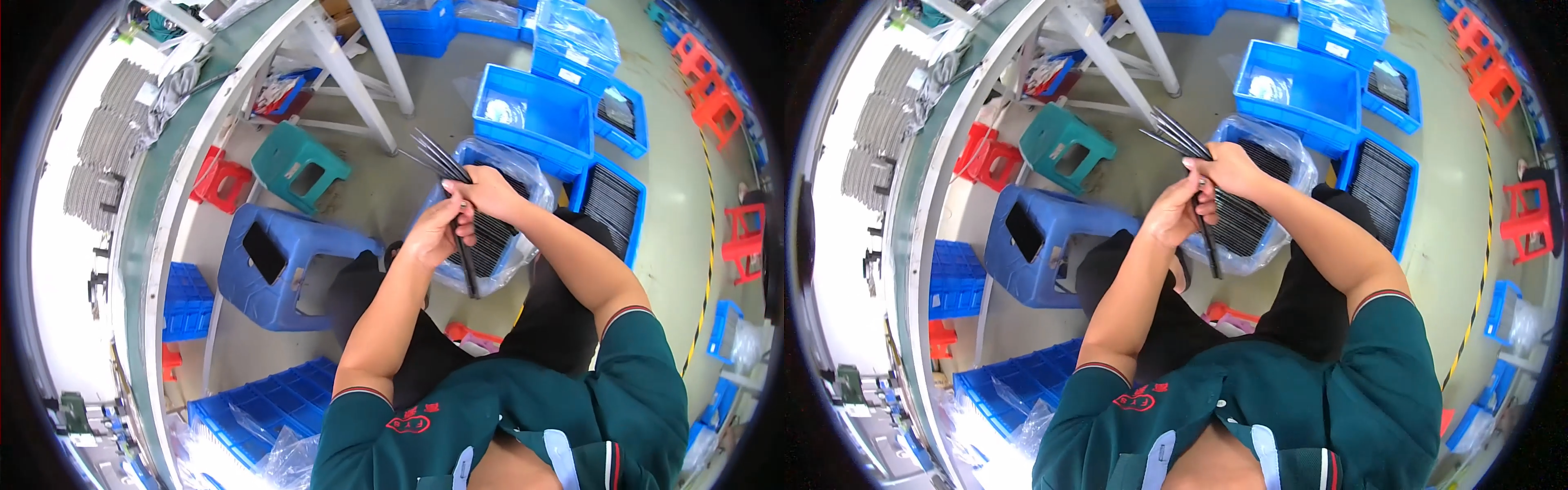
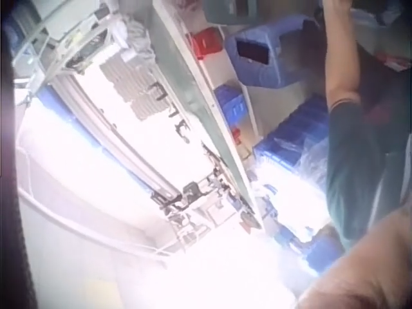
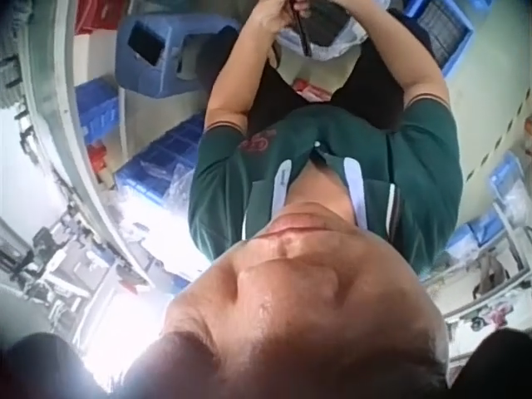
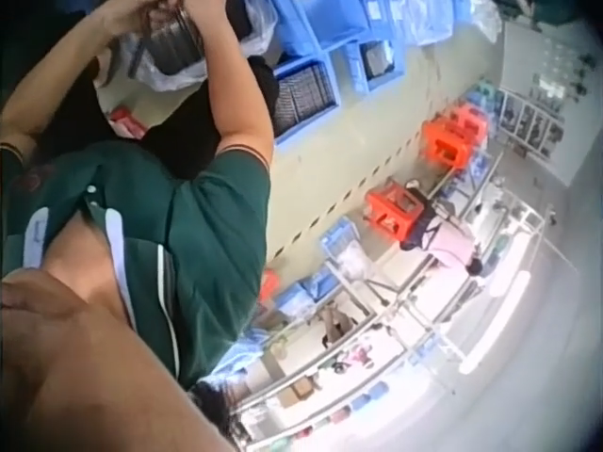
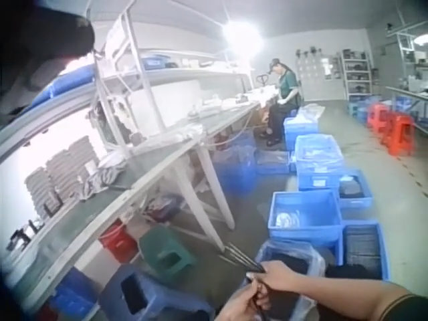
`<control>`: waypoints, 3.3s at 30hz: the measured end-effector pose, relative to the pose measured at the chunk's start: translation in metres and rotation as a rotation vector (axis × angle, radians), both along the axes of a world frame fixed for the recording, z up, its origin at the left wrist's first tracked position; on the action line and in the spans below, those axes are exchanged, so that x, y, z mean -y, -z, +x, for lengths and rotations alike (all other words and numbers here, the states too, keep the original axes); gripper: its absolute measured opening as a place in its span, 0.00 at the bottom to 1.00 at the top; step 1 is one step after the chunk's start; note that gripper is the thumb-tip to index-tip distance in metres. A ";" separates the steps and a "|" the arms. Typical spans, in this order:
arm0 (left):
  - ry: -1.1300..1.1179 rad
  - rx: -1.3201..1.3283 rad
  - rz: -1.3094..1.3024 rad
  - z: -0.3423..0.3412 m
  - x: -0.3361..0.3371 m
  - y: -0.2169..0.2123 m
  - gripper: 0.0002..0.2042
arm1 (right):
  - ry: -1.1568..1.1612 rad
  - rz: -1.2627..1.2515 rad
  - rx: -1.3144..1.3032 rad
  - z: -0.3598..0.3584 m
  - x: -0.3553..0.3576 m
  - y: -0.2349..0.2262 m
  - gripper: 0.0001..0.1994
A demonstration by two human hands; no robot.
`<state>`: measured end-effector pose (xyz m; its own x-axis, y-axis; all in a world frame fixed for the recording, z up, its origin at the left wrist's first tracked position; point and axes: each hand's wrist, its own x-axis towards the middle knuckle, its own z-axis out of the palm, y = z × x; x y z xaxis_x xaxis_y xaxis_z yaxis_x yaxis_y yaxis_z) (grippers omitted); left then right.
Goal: Sorting and organizing black component rods into a tray within a blue storage bin.
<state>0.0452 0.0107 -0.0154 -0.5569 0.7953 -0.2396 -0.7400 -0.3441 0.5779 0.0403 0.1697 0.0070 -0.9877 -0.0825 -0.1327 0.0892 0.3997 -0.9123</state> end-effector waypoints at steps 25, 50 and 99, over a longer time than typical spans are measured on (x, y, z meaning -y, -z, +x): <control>-0.655 -0.133 -0.174 -0.026 -0.007 0.012 0.15 | 0.011 -0.334 0.323 0.034 -0.007 -0.012 0.08; 0.169 -0.040 -0.230 0.011 -0.008 -0.006 0.16 | 0.582 -0.748 0.006 -0.046 -0.079 0.001 0.13; -0.579 -0.216 -0.257 -0.003 -0.036 0.008 0.15 | 0.035 -0.606 0.308 0.021 -0.008 -0.006 0.10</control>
